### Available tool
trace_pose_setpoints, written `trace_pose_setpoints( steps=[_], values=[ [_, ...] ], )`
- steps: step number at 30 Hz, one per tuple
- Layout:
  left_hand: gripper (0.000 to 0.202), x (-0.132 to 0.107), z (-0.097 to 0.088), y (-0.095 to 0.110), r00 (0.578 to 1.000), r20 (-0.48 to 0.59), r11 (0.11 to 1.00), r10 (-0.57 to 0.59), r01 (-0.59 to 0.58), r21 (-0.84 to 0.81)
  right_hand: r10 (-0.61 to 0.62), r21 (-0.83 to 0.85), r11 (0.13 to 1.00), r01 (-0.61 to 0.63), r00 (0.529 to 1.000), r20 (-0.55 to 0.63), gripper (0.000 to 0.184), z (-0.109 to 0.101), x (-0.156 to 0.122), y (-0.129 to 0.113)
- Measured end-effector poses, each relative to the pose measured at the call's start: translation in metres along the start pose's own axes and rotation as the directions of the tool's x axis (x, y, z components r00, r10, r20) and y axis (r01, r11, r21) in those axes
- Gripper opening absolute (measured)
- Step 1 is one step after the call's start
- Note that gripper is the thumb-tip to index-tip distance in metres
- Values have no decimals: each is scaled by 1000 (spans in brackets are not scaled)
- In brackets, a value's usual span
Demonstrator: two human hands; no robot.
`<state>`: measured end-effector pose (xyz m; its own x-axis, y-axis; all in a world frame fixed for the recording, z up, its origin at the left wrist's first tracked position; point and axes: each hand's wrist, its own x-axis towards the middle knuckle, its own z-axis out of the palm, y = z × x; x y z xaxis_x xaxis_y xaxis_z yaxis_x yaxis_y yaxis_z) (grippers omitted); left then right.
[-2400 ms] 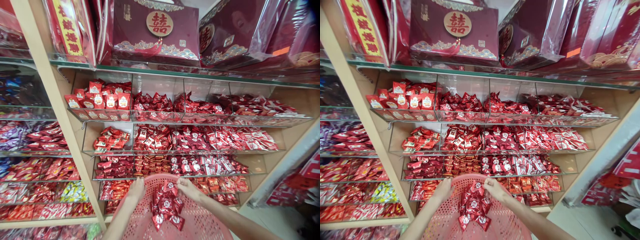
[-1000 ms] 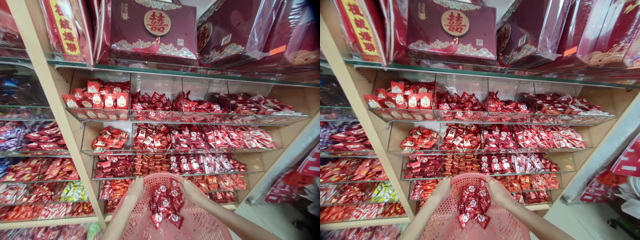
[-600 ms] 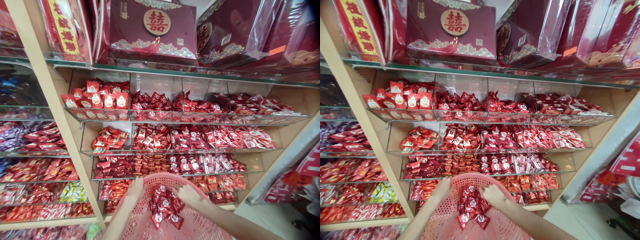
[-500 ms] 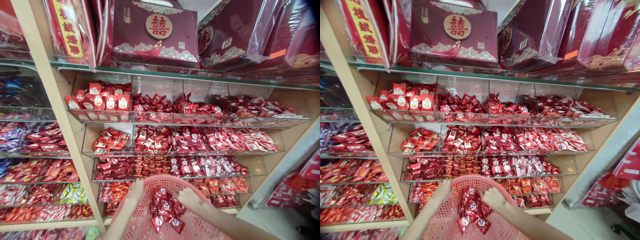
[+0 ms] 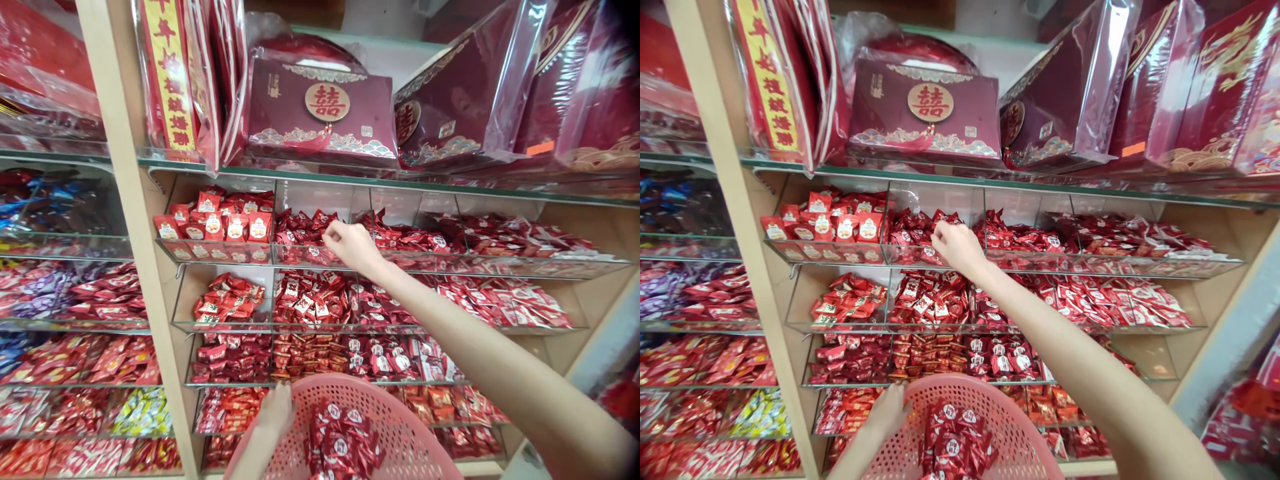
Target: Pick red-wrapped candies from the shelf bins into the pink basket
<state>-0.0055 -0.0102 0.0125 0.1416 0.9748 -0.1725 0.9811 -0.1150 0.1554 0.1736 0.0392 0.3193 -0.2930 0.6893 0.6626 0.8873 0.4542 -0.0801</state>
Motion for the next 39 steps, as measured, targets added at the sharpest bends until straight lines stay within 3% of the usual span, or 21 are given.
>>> trace_pose_setpoints(
  steps=[2,4,7,9,15,19,22,24,26,28,29,34,39],
  values=[
    [46,-2,-1,-1,1000,-1,1000,-9,9,-12,47,-35,998,-46,998,28,20,4,32,12],
    [47,-4,-3,-2,1000,9,1000,-16,16,-15,53,-47,998,-45,981,188,29,13,55,23],
    [46,-6,-7,-1,1000,14,1000,-12,12,-3,58,-63,997,-34,895,442,42,25,73,34],
    [46,-7,-8,0,1000,11,1000,-9,9,7,89,-102,994,-44,864,496,44,31,78,38],
    [44,-3,-2,-3,1000,-15,1000,-3,3,-4,90,-131,991,-39,905,416,23,41,76,44],
    [46,2,4,-7,999,-39,1000,7,-8,-9,112,-158,985,-66,945,306,18,29,76,40],
    [47,3,3,-6,1000,-22,1000,0,0,-11,177,-32,984,-174,965,194,19,15,78,28],
    [47,2,-2,-3,1000,-7,1000,-16,16,4,280,165,933,-321,931,233,18,10,76,17],
    [48,0,-6,0,1000,3,999,-30,30,20,351,296,830,-472,855,381,16,9,72,5],
    [48,0,-8,2,999,5,999,-32,32,27,385,296,775,-558,789,479,17,11,68,-4],
    [48,-1,-9,2,1000,4,999,-30,29,25,401,275,773,-571,777,485,18,14,66,-8],
    [49,2,-5,-1,1000,-9,1000,-14,14,10,415,243,801,-547,800,433,26,25,66,-14],
    [50,3,-2,-1,1000,-19,1000,-13,13,22,399,195,817,-542,777,487,43,28,71,-15]
  ],
)
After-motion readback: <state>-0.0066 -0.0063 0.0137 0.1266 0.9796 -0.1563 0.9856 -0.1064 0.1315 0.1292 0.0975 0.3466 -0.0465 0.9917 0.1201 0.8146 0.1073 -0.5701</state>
